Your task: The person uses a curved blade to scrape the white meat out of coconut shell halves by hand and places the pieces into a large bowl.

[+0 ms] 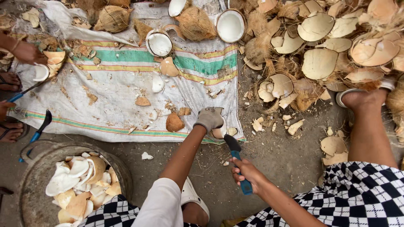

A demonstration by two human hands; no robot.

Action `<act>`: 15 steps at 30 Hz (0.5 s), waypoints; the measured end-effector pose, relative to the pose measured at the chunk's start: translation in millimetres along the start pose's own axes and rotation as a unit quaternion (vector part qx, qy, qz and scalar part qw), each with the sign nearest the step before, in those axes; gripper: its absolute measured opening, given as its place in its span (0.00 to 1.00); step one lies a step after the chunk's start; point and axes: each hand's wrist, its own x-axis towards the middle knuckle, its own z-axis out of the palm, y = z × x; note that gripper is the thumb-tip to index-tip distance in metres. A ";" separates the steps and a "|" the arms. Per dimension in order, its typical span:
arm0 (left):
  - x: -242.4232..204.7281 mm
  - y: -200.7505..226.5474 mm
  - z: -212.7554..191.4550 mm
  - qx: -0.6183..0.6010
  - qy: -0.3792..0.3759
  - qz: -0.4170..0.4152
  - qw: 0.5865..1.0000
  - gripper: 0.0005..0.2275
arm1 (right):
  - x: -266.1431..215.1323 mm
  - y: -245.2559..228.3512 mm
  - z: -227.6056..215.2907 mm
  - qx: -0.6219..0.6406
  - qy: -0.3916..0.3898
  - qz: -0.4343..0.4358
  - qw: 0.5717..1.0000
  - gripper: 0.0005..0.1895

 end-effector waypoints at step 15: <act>77.4 -106.3 49.2 -0.188 0.130 0.071 0.971 0.25 | 21.3 11.8 3.7 -0.072 -0.013 -0.076 0.994 0.23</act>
